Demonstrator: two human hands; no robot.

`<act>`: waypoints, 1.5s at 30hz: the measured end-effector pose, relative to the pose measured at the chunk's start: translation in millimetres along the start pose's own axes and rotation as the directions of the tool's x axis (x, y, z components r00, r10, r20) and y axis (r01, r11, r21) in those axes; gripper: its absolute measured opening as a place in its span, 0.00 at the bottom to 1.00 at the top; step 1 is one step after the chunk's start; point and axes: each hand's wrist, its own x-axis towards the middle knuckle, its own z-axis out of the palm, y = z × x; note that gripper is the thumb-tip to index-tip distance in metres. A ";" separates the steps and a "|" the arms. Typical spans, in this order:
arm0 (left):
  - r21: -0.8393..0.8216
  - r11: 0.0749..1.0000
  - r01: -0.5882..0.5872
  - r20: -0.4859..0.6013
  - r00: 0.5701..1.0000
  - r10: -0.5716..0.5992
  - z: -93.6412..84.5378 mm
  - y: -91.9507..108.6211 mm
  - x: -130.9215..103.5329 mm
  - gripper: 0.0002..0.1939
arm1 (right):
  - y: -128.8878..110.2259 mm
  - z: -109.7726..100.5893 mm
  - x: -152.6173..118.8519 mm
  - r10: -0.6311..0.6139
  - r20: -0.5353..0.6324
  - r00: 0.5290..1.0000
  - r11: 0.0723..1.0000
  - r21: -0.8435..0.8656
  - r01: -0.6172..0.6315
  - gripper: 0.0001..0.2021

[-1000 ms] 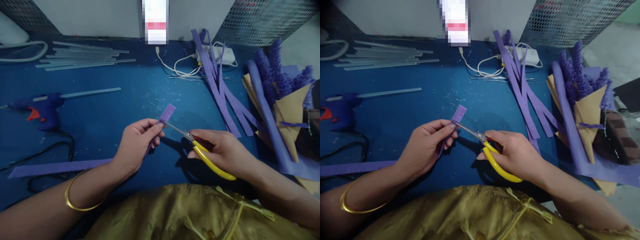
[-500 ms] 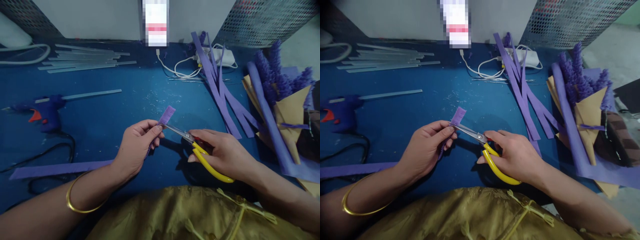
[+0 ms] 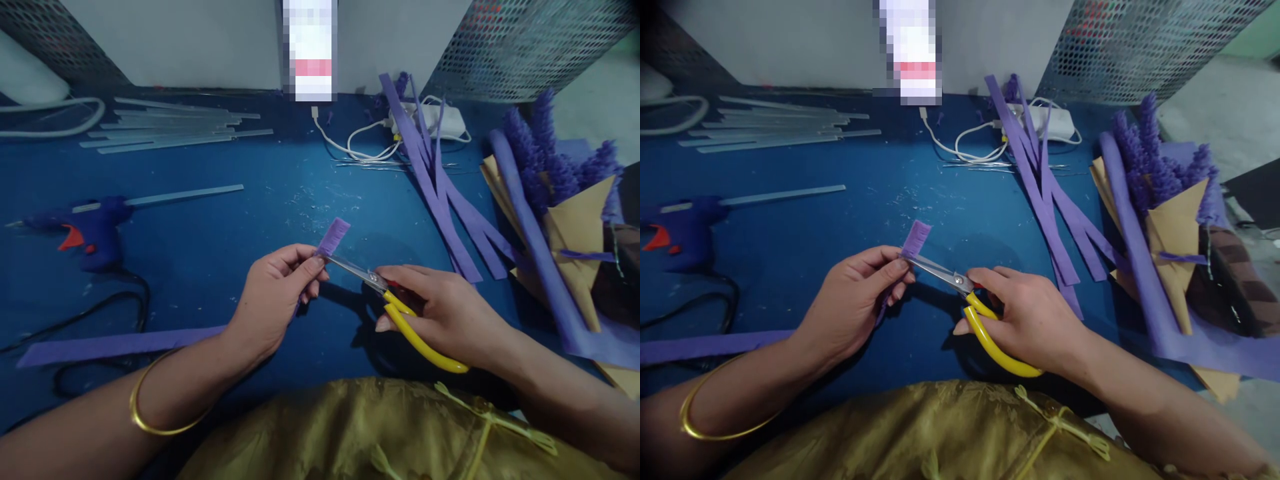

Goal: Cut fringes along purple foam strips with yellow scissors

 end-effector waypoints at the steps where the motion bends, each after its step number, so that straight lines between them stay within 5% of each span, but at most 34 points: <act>1: 0.000 1.000 0.004 0.001 1.000 -0.004 0.0 0.0 0.2 0.06 | 0.3 -0.1 0.1 -0.004 0.002 1.000 1.000 0.009 0.004 0.23; 20: -0.003 0.997 0.075 0.013 0.997 -0.075 -3.7 -2.3 0.9 0.09 | -3.8 0.0 2.7 0.028 0.070 0.997 0.994 0.105 -0.035 0.17; 45: -0.049 0.997 -0.057 0.033 0.998 0.059 -5.6 -9.0 5.6 0.13 | -15.4 3.5 8.4 0.054 0.003 0.999 0.997 0.058 -0.054 0.11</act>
